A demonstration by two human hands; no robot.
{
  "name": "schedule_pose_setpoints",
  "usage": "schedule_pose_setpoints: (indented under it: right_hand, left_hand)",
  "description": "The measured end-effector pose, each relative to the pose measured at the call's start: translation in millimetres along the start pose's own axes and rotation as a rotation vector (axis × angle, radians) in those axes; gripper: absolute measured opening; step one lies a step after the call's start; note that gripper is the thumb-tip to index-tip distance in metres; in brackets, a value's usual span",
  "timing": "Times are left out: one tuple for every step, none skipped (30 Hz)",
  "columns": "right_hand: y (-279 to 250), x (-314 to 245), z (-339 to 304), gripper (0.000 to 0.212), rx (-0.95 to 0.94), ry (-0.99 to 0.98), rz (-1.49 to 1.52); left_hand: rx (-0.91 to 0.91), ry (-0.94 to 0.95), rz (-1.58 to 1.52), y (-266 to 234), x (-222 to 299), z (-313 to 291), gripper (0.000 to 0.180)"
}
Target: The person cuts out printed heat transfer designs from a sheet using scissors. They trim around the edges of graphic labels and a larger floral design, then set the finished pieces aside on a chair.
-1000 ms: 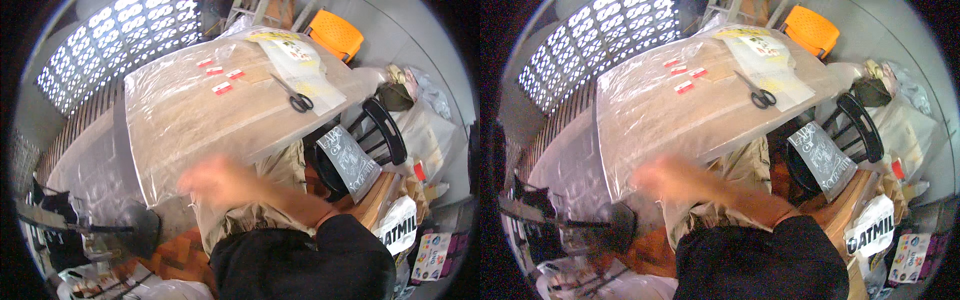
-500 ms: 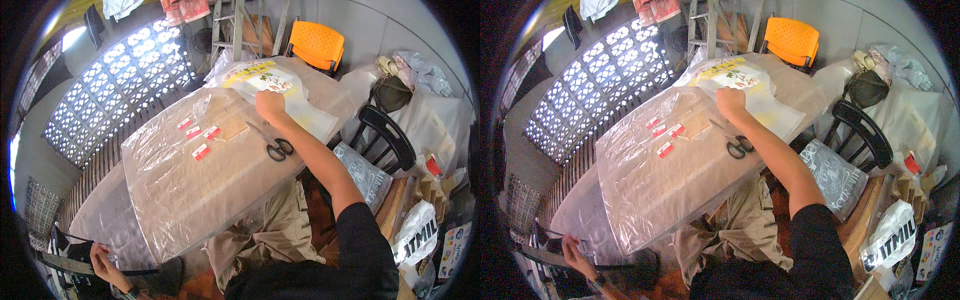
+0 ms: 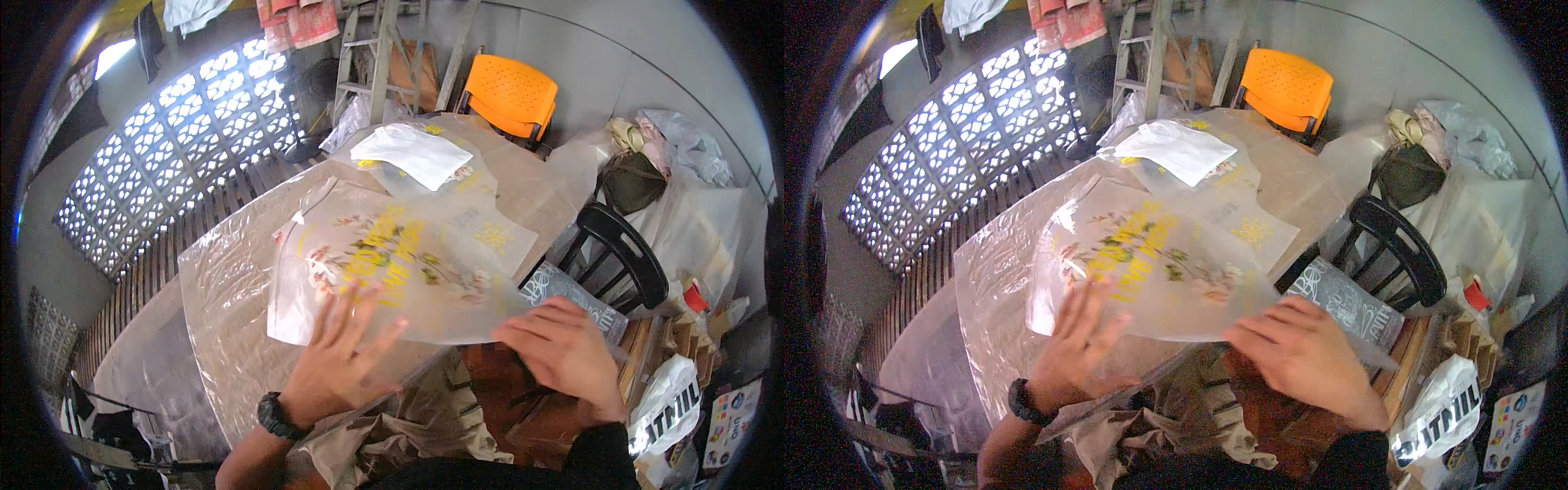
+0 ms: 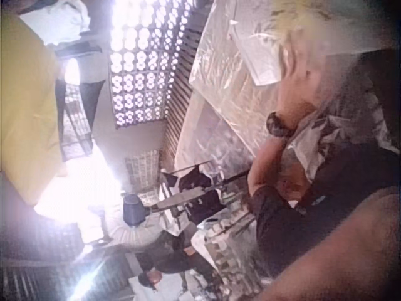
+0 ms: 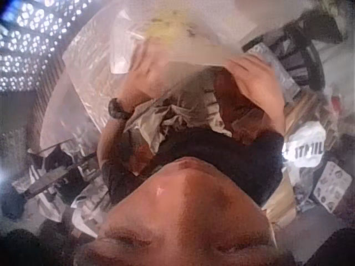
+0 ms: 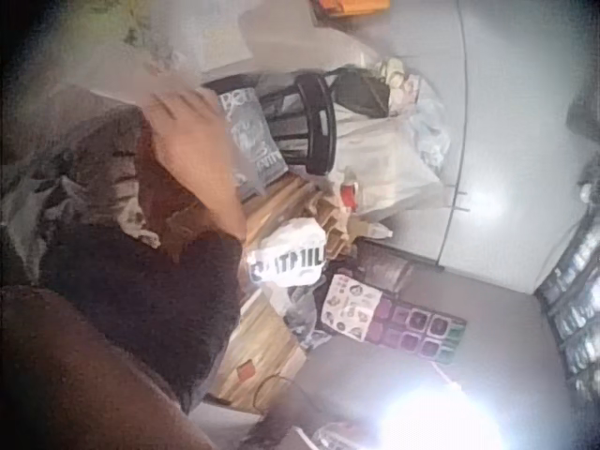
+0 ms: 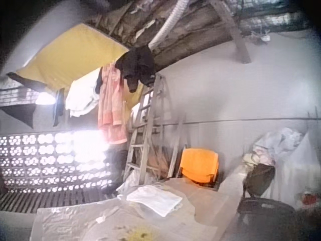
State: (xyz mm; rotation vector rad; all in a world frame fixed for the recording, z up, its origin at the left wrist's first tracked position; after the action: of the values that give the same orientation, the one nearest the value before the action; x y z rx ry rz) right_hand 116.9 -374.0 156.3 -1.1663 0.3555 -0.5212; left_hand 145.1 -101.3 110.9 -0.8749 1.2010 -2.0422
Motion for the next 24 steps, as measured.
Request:
schedule_pose_setpoints:
  right_hand:
    - [1.1,8.4,-9.6,0.032,-0.042,0.014,0.018]
    - [3.9,16.4,-18.9,0.028,-0.079,0.030,0.042]
    - [9.5,25.7,-24.8,0.024,-0.116,0.025,0.146]
    - [17.8,36.6,-28.0,0.020,-0.153,0.018,0.251]
    - [26.4,47.3,-25.7,0.016,-0.187,0.010,0.359]
    - [33.4,62.3,-17.8,0.014,-0.199,0.091,0.469]
    - [40.0,81.3,-5.1,0.014,-0.210,0.171,0.581]
    - [44.3,103.3,7.4,0.014,-0.227,0.267,0.676]
    - [62.7,141.4,20.5,0.022,-0.012,0.214,0.593]
    - [67.8,178.3,48.9,0.023,-0.038,0.383,0.611]
    - [84.8,223.4,70.6,0.024,0.100,0.439,0.624]
    - [101.5,263.2,98.3,0.029,0.129,0.570,0.656]
    - [118.0,308.3,113.9,0.036,0.233,0.721,0.721]
    - [136.8,372.4,117.0,0.049,0.153,0.995,0.725]
    - [152.6,384.4,130.7,0.055,0.226,1.145,0.749]
    - [166.0,389.6,144.4,0.061,0.307,1.280,0.774]
    - [176.3,396.3,153.2,0.060,0.364,1.303,0.813]
    - [188.0,403.2,158.6,0.060,0.423,1.329,0.846]
    - [196.1,412.1,162.3,0.060,0.484,1.356,0.875]
    - [202.1,430.7,160.4,0.058,0.402,1.352,0.920]
    - [205.0,452.8,155.0,0.056,0.317,1.351,0.960]
    - [216.7,456.1,155.6,0.054,0.256,1.348,0.956]
    - [225.8,459.0,155.2,0.052,0.197,1.345,0.947]
    - [225.4,456.8,164.4,0.051,0.170,1.338,0.874]
  left_hand:
    - [-0.088,0.032,-0.002,10.6,2.5,-0.9,0.074]
    - [-0.102,0.052,-0.003,19.0,1.8,-2.6,0.067]
    - [-0.114,0.066,-0.003,29.8,-1.6,-5.5,0.060]
    - [-0.126,0.078,0.000,38.9,-5.2,-9.9,0.054]
    - [-0.132,0.096,0.007,43.4,-9.1,-15.0,0.050]
    - [-0.133,0.125,0.022,46.3,-14.9,-19.3,0.046]
    - [-0.136,0.153,0.040,46.3,-18.1,-24.6,0.043]
    - [-0.124,0.129,0.021,46.0,-19.7,-26.1,0.041]
    - [-0.127,0.113,0.012,44.5,-17.6,-27.9,0.038]
    - [-0.129,0.098,-0.007,44.8,-17.1,-28.8,0.036]
    - [-0.133,0.112,0.000,45.6,-15.9,-27.9,0.035]
    - [-0.142,0.118,0.004,47.2,-16.2,-28.6,0.034]
    - [-0.141,0.137,-0.006,49.8,-13.6,-27.1,0.033]
    - [-0.126,0.160,-0.078,54.5,-7.6,-20.4,0.032]
    - [-0.132,0.131,-0.114,51.6,-9.0,-21.2,0.031]
    - [-0.130,0.100,-0.134,46.1,-11.4,-21.9,0.030]
    - [-0.100,0.058,-0.152,41.2,-14.5,-21.9,0.029]
    - [-0.068,0.019,-0.172,35.4,-17.9,-22.0,0.029]
    - [-0.034,-0.016,-0.196,32.2,-22.3,-21.0,0.029]
    - [-0.017,-0.027,-0.217,35.4,-26.9,-19.2,0.029]
    - [0.000,-0.040,-0.243,39.8,-31.8,-18.5,0.029]
    - [0.009,-0.072,-0.251,41.4,-37.9,-21.8,0.029]
    - [-0.004,-0.056,-0.291,42.7,-39.6,-25.1,0.029]
    - [-0.010,-0.047,-0.323,42.6,-40.1,-28.0,0.029]
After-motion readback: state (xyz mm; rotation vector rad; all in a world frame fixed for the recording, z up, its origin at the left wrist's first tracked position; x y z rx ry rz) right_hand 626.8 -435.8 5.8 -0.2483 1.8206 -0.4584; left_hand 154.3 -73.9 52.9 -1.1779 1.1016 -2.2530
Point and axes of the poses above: each hand's wrist, its own z-axis towards the middle knuckle, its own y-axis out of the palm, x = y × z, the point moved 4 cm from there along z, towards the middle knuckle, and after that the axes turned 12 degrees about -y, right-handed, at the moved point
